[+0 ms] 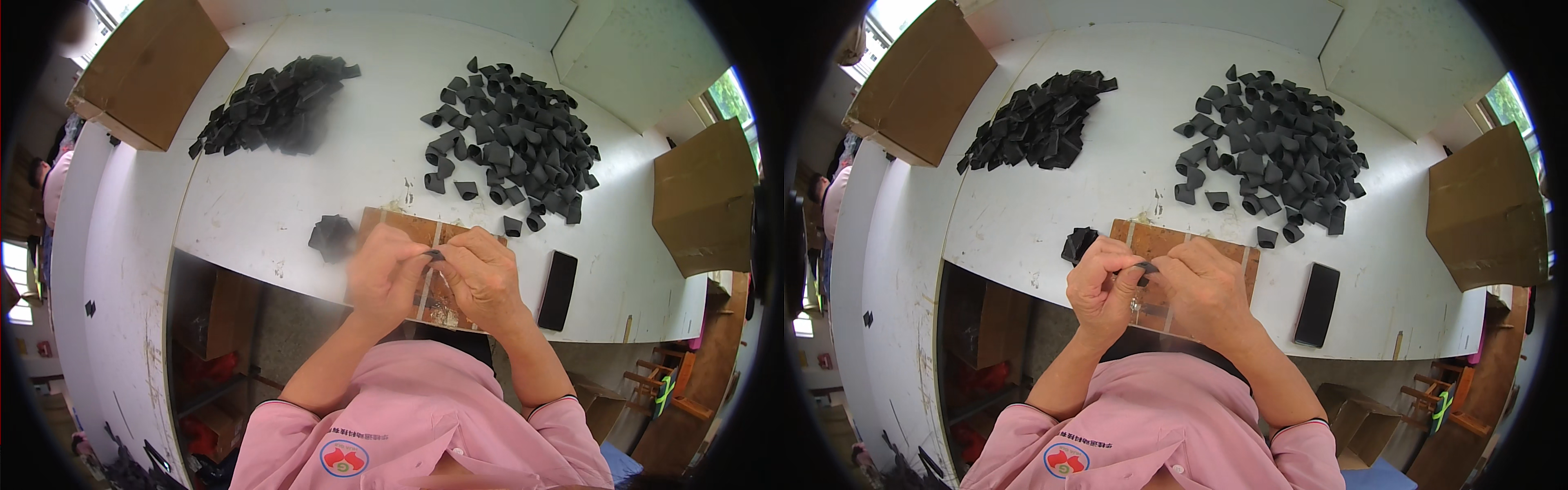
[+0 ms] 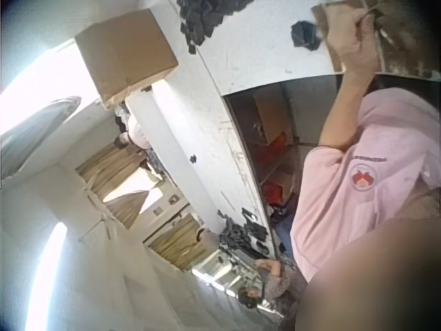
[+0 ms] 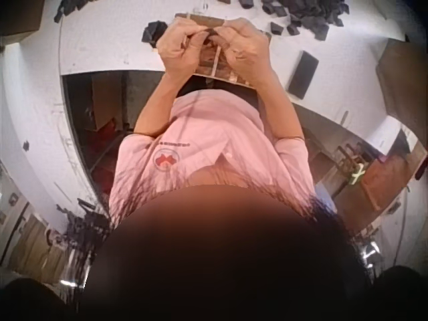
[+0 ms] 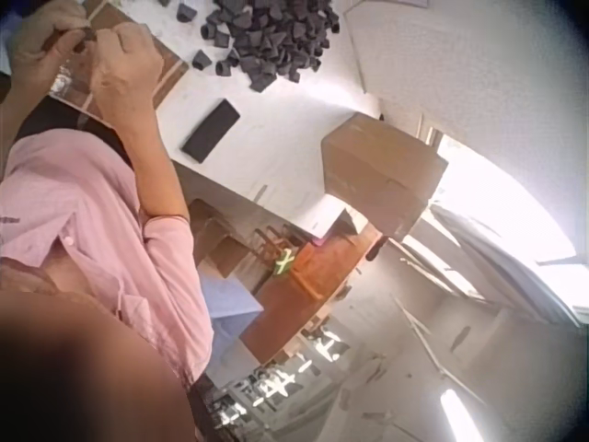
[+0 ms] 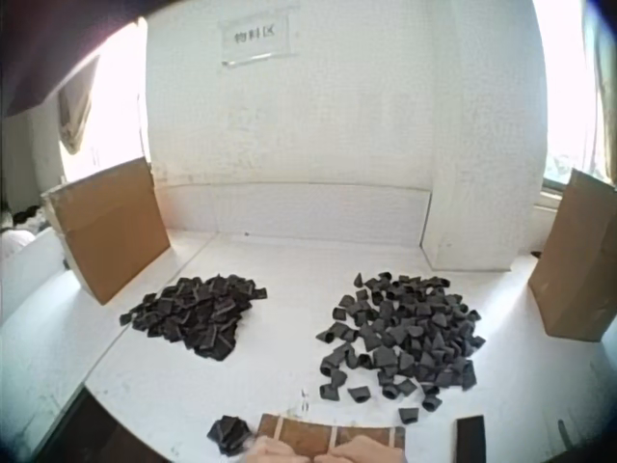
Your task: Inspecting and handling small black rubber or plastic components at a workstation.
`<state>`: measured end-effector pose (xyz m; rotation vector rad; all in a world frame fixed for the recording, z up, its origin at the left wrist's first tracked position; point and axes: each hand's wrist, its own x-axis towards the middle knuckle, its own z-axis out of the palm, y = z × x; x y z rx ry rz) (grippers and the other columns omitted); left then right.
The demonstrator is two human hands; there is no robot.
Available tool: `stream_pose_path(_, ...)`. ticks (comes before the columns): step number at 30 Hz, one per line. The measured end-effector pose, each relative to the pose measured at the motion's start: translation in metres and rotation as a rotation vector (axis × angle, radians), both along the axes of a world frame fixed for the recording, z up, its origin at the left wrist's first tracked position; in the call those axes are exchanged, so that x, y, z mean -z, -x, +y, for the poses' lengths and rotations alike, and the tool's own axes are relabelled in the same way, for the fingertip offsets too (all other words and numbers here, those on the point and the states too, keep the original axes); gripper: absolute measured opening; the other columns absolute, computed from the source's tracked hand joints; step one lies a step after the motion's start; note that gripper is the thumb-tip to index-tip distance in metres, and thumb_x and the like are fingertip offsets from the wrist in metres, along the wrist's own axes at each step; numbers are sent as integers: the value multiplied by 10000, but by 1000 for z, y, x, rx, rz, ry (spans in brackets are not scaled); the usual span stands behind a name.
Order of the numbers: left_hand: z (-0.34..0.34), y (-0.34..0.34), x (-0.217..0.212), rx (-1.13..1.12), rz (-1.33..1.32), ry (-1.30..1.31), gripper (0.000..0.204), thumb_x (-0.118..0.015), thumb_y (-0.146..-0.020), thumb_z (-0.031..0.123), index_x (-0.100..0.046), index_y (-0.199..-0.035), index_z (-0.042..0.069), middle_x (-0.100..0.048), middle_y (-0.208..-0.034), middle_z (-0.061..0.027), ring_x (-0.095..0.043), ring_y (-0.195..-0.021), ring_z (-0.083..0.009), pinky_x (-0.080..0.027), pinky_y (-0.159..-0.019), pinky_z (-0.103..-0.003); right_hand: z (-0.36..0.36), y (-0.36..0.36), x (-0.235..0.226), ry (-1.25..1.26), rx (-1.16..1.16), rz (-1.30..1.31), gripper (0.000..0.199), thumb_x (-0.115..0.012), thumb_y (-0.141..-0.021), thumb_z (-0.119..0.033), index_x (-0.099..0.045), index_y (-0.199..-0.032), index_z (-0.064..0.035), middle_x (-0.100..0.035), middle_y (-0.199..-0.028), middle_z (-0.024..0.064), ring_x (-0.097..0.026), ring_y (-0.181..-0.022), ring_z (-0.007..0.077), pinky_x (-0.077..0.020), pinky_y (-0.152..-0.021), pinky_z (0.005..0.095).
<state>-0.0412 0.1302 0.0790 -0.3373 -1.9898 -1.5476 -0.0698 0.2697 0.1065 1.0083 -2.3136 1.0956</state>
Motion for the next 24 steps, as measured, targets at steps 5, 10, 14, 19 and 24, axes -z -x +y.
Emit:
stream_pose_path(5,8,1,4,1,99,-64,66,-610,-737,26,-562,-782,15,-501,-679,-79,-479,-605,-188,-376,-505,-253,1,-1,-1,0,-30,19,170,-651,-574,-28,-582,-729,-12,-516,-655,50,-501,-579,194,-393,-457,285)
stream_pose_path(10,-29,10,46,-412,-181,0,150,-584,-756,73,-549,-881,-4,-525,-763,-104,-503,-648,-237,-411,-579,-292,24,19,-11,320,-104,-508,105,-584,-763,-86,-576,-763,19,-540,-682,43,-487,-590,131,-380,-482,245)
stream_pose_path(14,-92,20,100,-783,-523,253,246,-580,-754,136,-531,-953,1,-522,-821,-121,-513,-725,-273,-422,-661,-359,30,43,-6,572,202,-757,364,-433,-893,-277,-566,-975,52,-541,-701,12,-429,-618,49,-359,-549,172)
stream_pose_path(19,-114,27,126,-644,-853,487,151,-620,-697,118,-572,-807,27,-538,-800,-140,-514,-784,-308,-410,-681,-394,26,-13,32,449,66,-1099,280,-467,-881,-225,-587,-867,27,-527,-629,-2,-444,-529,46,-355,-474,166)
stream_pose_path(24,-97,18,97,-709,-349,489,85,-617,-685,65,-587,-760,39,-544,-806,-123,-506,-760,-296,-420,-657,-374,22,-48,41,224,47,-1077,242,-493,-864,-187,-598,-798,20,-541,-625,24,-475,-528,76,-387,-482,195)
